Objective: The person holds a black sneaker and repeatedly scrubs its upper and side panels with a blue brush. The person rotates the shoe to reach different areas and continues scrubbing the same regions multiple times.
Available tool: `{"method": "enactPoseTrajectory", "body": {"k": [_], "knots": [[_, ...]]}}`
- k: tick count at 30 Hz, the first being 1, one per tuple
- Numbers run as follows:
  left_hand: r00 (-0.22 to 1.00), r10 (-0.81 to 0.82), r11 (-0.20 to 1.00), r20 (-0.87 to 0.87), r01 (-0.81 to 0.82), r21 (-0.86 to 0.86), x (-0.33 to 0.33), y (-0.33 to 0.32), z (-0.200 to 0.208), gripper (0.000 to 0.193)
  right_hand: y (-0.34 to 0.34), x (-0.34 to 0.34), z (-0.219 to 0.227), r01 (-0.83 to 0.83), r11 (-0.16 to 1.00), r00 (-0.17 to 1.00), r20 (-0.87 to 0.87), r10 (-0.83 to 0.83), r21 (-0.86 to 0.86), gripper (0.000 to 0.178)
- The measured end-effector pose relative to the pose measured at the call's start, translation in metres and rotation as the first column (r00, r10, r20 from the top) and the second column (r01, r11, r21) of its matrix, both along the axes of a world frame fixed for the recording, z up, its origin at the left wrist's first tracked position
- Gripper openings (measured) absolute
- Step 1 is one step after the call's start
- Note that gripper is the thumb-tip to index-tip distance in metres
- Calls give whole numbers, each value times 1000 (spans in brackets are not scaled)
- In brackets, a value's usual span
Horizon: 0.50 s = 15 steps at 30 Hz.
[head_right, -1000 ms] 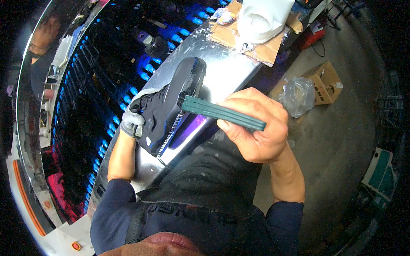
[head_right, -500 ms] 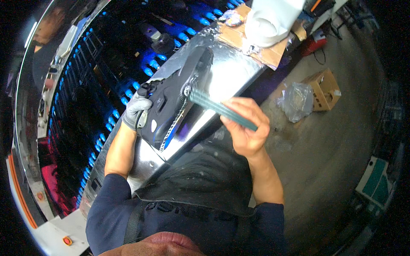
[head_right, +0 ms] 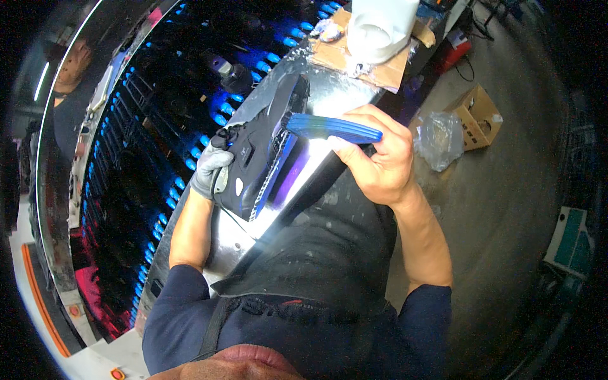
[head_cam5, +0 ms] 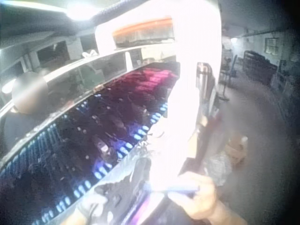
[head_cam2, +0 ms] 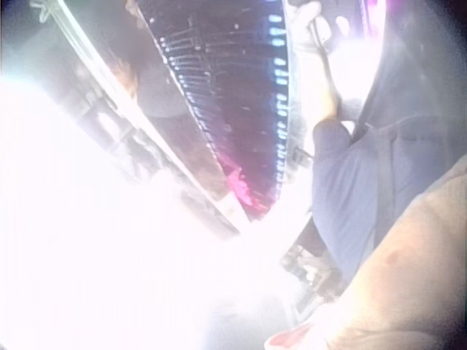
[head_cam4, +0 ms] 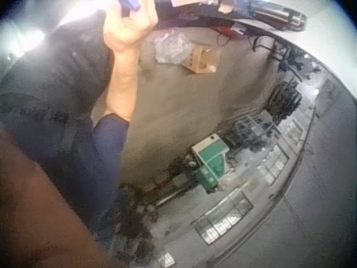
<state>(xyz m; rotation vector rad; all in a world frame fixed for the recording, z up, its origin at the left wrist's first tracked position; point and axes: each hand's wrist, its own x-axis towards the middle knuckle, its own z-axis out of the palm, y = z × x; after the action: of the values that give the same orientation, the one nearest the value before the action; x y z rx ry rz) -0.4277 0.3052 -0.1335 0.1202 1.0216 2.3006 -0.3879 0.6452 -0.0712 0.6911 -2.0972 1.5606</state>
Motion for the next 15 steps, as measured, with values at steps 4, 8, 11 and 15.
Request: {"method": "enactPoseTrajectory", "body": {"k": [4,8,11,15], "knots": [[999,2,1000,37,-3,31,0,1,0,71,-1,5,5,-7,997,999,-33,10,78,17],[1000,-2,1000,-25,2,-11,-1,1,0,69,-5,7,6,-5,994,996,-89,15,109,18],[1000,12,1000,-28,-12,-13,-2,4,1,70,-6,10,7,-16,990,995,-92,30,141,20],[998,33,996,-46,-37,-77,-3,5,0,71,-7,14,9,-21,982,992,-117,44,190,25]]}}
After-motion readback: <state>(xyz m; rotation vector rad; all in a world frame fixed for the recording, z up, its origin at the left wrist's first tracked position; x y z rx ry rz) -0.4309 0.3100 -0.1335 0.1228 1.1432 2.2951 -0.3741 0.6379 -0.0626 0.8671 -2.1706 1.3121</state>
